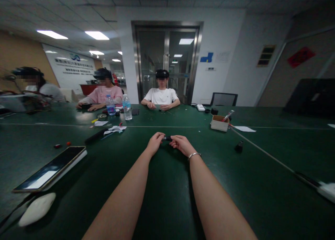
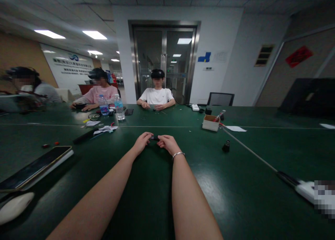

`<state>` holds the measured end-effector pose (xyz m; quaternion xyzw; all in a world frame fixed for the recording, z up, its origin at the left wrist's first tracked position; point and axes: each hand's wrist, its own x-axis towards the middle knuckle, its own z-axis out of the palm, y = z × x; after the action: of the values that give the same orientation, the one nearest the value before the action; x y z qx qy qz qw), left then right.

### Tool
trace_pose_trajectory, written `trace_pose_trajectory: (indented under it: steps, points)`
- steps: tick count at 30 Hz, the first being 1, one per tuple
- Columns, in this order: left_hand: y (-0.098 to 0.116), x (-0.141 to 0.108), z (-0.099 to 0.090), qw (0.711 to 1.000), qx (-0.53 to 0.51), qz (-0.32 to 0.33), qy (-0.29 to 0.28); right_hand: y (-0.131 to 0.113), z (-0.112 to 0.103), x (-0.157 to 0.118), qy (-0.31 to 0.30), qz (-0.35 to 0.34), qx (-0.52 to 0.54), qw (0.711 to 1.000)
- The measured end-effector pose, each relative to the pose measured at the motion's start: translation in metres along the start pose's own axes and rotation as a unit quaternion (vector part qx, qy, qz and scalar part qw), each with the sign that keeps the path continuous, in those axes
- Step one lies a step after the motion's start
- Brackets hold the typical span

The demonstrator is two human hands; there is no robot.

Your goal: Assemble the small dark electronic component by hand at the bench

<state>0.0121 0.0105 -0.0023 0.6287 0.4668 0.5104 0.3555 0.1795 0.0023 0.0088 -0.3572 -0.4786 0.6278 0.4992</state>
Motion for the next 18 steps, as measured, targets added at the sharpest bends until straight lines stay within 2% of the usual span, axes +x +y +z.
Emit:
trace_pose_trajectory:
  steps: [18]
  points:
    - [0.0005,0.0020,0.0003,1.000,0.005,-0.015,-0.021,0.0011,-0.0018,0.0016,-0.005,-0.003,0.003,1.000]
